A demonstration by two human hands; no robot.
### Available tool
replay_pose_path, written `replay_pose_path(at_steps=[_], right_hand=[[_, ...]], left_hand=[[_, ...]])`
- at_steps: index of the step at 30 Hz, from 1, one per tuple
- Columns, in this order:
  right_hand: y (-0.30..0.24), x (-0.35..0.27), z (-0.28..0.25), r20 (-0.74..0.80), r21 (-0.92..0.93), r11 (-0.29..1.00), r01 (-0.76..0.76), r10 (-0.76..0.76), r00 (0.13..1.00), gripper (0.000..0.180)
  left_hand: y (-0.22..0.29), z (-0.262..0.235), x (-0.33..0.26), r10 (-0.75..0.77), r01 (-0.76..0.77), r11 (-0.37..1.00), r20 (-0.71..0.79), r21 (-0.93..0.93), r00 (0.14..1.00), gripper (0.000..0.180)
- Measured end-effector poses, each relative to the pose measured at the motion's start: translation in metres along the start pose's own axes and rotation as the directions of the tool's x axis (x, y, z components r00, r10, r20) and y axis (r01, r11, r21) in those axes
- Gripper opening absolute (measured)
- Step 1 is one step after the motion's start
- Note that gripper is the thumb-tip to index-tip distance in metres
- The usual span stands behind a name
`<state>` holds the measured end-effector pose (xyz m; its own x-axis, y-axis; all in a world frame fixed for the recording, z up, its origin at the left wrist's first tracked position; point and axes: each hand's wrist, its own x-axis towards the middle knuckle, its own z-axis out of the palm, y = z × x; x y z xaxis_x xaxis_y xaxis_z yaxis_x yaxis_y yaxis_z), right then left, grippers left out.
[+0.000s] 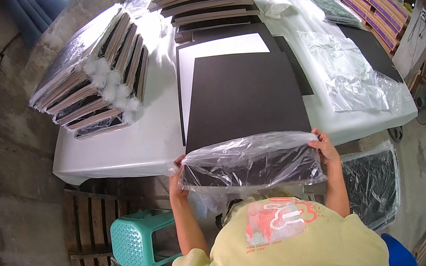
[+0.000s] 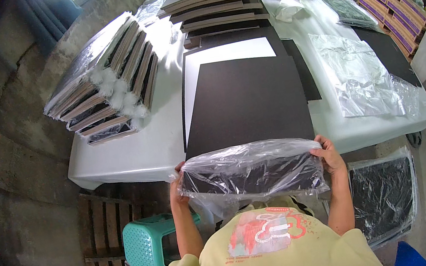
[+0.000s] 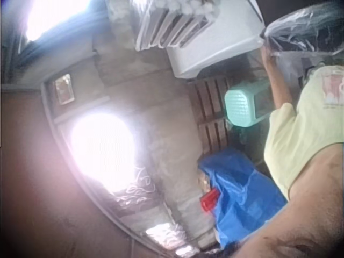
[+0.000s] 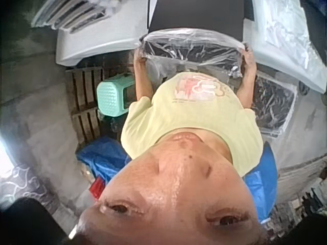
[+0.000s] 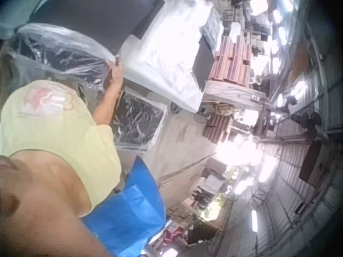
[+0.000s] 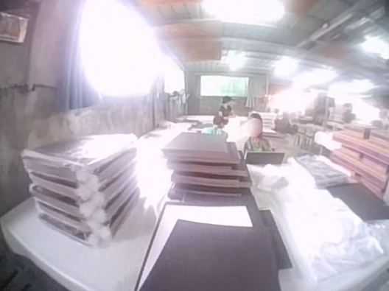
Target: The person places rectangular dark panels into large plastic bags, smooths the bags over the panels, and moves the packaged items to a stack on the side.
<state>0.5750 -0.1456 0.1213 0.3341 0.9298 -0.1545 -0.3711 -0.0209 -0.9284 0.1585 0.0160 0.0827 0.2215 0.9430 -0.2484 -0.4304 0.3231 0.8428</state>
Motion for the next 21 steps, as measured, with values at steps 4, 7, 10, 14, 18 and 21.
replay_pose_path(at_steps=[4, 7, 10, 14, 18, 21], right_hand=[[-0.035, -0.011, -0.004, -0.088, -0.022, 0.97, 0.244, -0.245, 0.966, 0.032], [-0.087, -0.007, 0.004, -0.235, -0.059, 0.854, 0.517, -0.516, 0.824, 0.036], [-0.162, 0.005, 0.043, -0.075, 0.351, 0.689, 0.635, -0.655, 0.752, 0.034], [-0.237, 0.034, 0.076, 0.304, 0.683, 0.634, 0.363, -0.698, 0.648, 0.031], [-0.247, 0.104, 0.092, -0.094, 0.348, 0.8, 0.489, -0.489, 0.867, 0.039], [-0.209, 0.139, 0.06, -0.215, -0.08, 0.918, 0.389, -0.397, 0.892, 0.058]], left_hand=[[0.051, 0.024, -0.022, 0.165, -0.157, 0.984, 0.115, -0.079, 0.98, 0.029], [0.106, 0.048, -0.031, 0.513, -0.491, 0.857, 0.187, -0.155, 0.838, 0.032], [0.161, 0.066, -0.016, 0.89, -0.892, 0.343, 0.202, 0.295, 0.409, 0.041], [0.262, 0.18, -0.01, 0.534, -0.497, 0.835, 0.127, -0.234, 0.836, 0.014], [0.28, 0.184, 0.066, 0.526, -0.507, 0.85, 0.302, -0.144, 0.795, 0.015], [0.237, 0.188, 0.107, 0.527, -0.555, 0.803, 0.173, 0.22, 0.832, 0.022]])
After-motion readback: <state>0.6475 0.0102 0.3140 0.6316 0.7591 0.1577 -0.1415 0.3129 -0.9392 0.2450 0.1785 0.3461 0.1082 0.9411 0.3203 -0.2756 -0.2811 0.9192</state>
